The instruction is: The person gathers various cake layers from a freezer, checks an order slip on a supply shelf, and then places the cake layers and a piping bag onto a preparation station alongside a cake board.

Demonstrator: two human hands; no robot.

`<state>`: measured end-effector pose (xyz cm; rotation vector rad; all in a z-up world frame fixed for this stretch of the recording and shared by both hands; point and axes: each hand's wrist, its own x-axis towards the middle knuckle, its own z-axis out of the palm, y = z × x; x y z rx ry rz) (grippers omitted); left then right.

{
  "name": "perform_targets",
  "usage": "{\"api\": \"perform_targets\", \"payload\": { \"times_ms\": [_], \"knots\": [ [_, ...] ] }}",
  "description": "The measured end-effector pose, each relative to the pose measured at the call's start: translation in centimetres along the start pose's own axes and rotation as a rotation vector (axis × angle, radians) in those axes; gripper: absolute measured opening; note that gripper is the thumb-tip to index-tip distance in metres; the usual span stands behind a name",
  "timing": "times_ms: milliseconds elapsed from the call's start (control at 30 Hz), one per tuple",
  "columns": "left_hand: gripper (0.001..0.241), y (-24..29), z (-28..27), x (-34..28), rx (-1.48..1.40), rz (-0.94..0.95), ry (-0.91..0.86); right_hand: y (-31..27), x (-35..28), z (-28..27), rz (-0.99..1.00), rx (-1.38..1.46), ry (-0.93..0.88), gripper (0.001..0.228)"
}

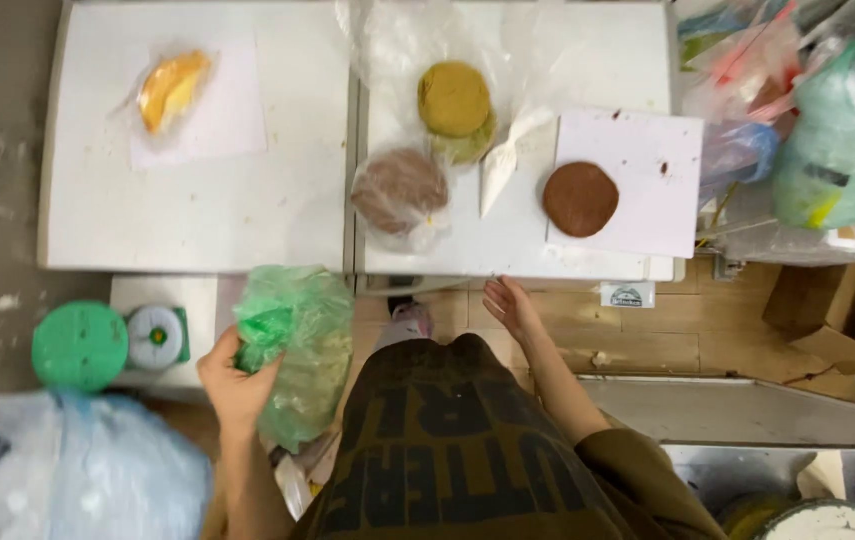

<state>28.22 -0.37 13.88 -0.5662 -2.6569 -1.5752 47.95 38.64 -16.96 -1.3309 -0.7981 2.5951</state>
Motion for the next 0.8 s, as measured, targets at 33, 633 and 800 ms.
{"api": "perform_targets", "payload": {
  "times_ms": [33,633,800],
  "knots": [
    [0.035,-0.4,0.2,-1.4,-0.002,-0.009,0.018,0.1,0.4,0.2,0.058,-0.014,-0.048,0.071],
    [0.049,-12.3,10.6,-17.1,0.065,-0.116,-0.378,0.5,2.4,5.0,-0.098,0.166,0.085,0.065],
    [0.053,-18.1,19.4,-16.3,-0.114,-0.288,-0.356,-2.4,-1.0,6.8,-0.111,0.132,0.042,0.06]
  ]
}}
